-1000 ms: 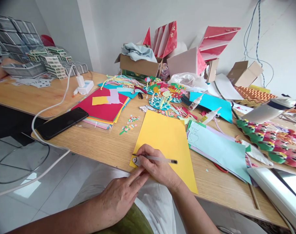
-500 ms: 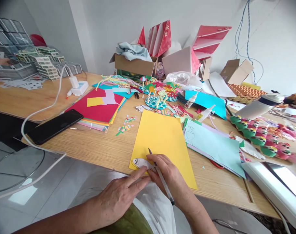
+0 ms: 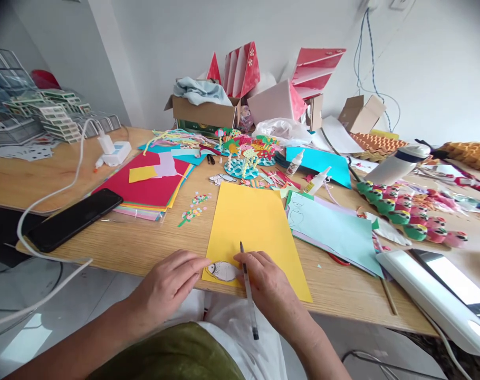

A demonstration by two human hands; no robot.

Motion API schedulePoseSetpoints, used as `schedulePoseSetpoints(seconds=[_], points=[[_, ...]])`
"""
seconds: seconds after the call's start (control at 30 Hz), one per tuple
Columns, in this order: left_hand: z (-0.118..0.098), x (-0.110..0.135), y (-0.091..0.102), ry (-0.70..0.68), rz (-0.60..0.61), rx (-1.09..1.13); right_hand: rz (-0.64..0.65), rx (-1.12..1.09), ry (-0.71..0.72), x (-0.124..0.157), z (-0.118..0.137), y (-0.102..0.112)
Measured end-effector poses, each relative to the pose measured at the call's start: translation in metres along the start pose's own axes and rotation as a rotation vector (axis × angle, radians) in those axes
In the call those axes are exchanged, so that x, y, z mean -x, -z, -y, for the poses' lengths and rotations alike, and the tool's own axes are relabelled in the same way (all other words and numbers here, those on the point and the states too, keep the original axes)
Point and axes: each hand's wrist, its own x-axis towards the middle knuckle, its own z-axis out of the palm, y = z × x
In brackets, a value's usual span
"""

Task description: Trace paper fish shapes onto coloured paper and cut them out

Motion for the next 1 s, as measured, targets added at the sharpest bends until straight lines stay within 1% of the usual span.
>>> schedulePoseSetpoints(seconds=[0.1, 0.2, 0.4, 0.5, 0.6, 0.8, 1.0], points=[[0.002, -0.014, -0.002, 0.05, 0.159, 0.026, -0.028, -0.011, 0.004, 0.0, -0.002, -0.002], [0.002, -0.028, -0.005, 0.064, 0.278, 0.046, -0.045, -0.027, 0.009, 0.001, -0.004, -0.003], [0.001, -0.05, -0.015, -0.063, 0.463, -0.029, -0.099, -0.049, 0.016, 0.0, -0.007, -0.007], [0.002, -0.057, -0.018, -0.096, 0.499, -0.091, -0.117, -0.079, 0.009, -0.001, -0.009, -0.009], [0.003, -0.062, -0.017, -0.111, 0.522, -0.121, -0.097, -0.122, -0.039, 0.0, -0.01, -0.01], [0.004, -0.069, -0.014, -0.052, 0.595, -0.12, -0.064, -0.209, -0.155, 0.0, -0.009, -0.009], [0.001, -0.073, -0.011, -0.031, 0.629, -0.09, -0.073, -0.232, -0.176, 0.001, -0.017, -0.015]])
